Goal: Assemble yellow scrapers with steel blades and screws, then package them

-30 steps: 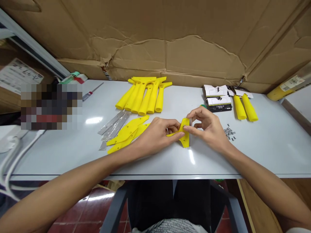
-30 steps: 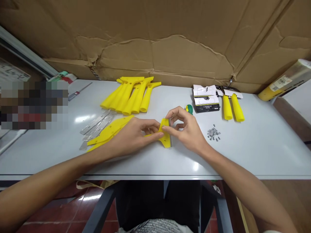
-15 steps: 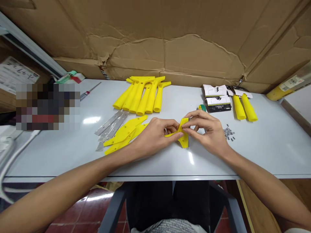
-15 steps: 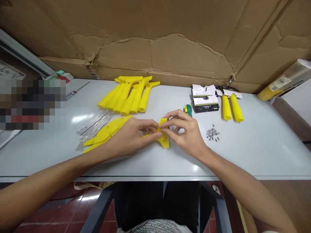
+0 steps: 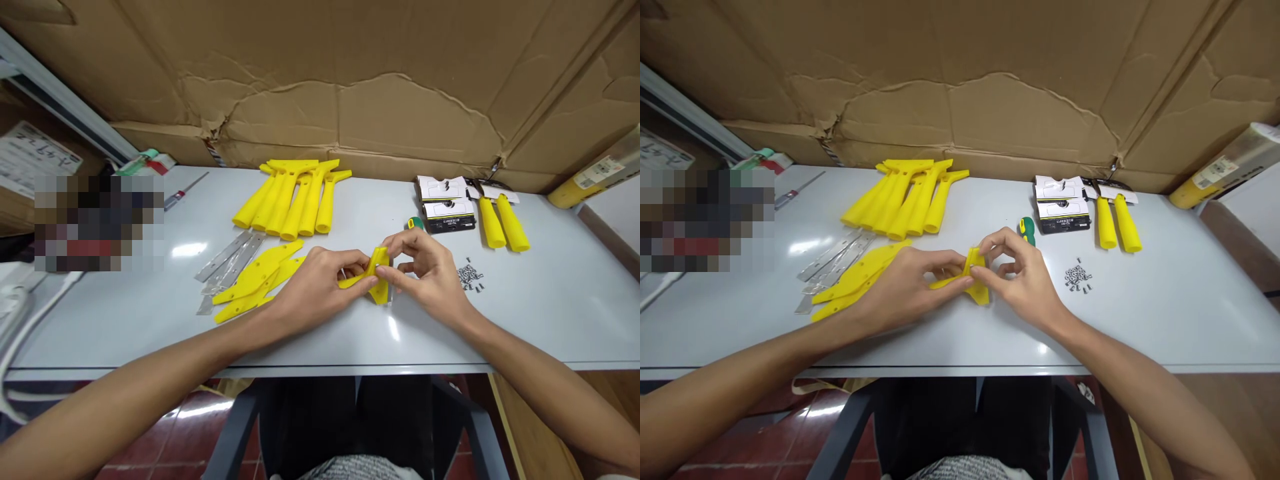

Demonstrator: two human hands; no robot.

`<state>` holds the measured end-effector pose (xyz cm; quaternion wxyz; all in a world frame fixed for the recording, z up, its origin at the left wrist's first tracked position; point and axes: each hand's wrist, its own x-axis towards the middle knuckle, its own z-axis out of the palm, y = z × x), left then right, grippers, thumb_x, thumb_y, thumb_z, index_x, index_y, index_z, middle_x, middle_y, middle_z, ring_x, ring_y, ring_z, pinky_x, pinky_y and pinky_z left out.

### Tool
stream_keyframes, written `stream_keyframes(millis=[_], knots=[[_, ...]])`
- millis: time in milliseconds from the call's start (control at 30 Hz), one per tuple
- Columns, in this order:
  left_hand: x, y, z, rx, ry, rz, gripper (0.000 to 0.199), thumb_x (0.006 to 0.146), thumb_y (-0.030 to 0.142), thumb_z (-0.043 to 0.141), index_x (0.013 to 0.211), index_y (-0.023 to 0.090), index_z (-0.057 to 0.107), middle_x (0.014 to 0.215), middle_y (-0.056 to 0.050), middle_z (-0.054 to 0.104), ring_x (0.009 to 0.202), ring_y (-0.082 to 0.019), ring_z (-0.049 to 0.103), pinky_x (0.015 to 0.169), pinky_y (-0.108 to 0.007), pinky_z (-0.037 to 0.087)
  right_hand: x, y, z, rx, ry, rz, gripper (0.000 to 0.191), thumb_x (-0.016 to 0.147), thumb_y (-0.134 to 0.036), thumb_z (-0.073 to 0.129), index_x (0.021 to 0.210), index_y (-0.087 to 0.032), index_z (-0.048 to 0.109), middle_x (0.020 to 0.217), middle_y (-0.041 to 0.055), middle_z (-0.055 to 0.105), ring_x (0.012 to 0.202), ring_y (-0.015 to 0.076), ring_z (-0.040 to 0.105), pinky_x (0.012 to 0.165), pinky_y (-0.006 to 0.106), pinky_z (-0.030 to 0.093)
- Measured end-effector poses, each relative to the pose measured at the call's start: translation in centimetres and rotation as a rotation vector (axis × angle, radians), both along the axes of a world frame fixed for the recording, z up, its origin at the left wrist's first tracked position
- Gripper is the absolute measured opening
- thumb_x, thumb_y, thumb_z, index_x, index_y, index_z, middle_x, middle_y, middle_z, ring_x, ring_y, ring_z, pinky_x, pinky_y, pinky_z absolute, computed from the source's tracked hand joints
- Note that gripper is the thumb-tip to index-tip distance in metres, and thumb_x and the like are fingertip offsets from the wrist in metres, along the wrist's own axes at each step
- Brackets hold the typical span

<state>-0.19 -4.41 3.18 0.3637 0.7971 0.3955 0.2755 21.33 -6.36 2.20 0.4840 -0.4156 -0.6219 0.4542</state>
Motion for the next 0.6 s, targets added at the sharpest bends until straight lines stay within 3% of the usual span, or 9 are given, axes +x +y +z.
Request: stream_keyframes(millis=[67,233,433,600], knots=[[0.0,0.0,0.0,0.014,-0.003,-0.001,0.012,0.096,0.027,0.072,0.092,0.02,0.08,0.085,0.004,0.08,0.076,-0.012,0.072,0.075,-0.023,0.051,-0.1,-0.1,0.0,0.002,0.014,-0.012,0.029,0.082,-0.018,0.087,0.098,-0.025,0.065,0.108,0.0011,0.066,0.094,0.0149,0.066,0.059,0.022,0.053],[0.1,-0.3,0.1,0.096,0.019,0.005,0.011,0.097,0.025,0.072,0.091,0.019,0.078,0.081,0.004,0.078,0.069,-0.011,0.066,0.069,-0.023,0.047,-0.1,0.1,-0.1,-0.175,0.163,0.019,0.059,0.074,-0.017,0.093,0.119,-0.031,0.057,0.103,-0.0009,0.068,0.091,0.0162,0.065,0.057,0.023,0.051],[0.0,-0.7,0.0,0.2,0.05,0.02,0.012,0.1,0.025,0.069,0.093,0.018,0.075,0.086,0.002,0.08,0.073,-0.013,0.071,0.071,-0.025,0.047,0.1,0.1,0.4,-0.243,0.101,0.1,0.02,0.084,-0.021,0.087,0.099,-0.024,0.075,0.094,-0.0005,0.072,0.089,0.0138,0.066,0.076,0.028,0.054],[0.2,-1.1,-0.1,0.268,0.115,0.033,0.015,0.106,0.029,0.062,0.1,0.019,0.07,0.092,-0.001,0.08,0.078,-0.017,0.073,0.071,-0.028,0.049,0.1,0.0,0.9,-0.194,0.05,0.032,0.016,0.081,-0.026,0.091,0.093,-0.023,0.081,0.093,0.0003,0.076,0.086,0.0146,0.067,0.072,0.029,0.055]])
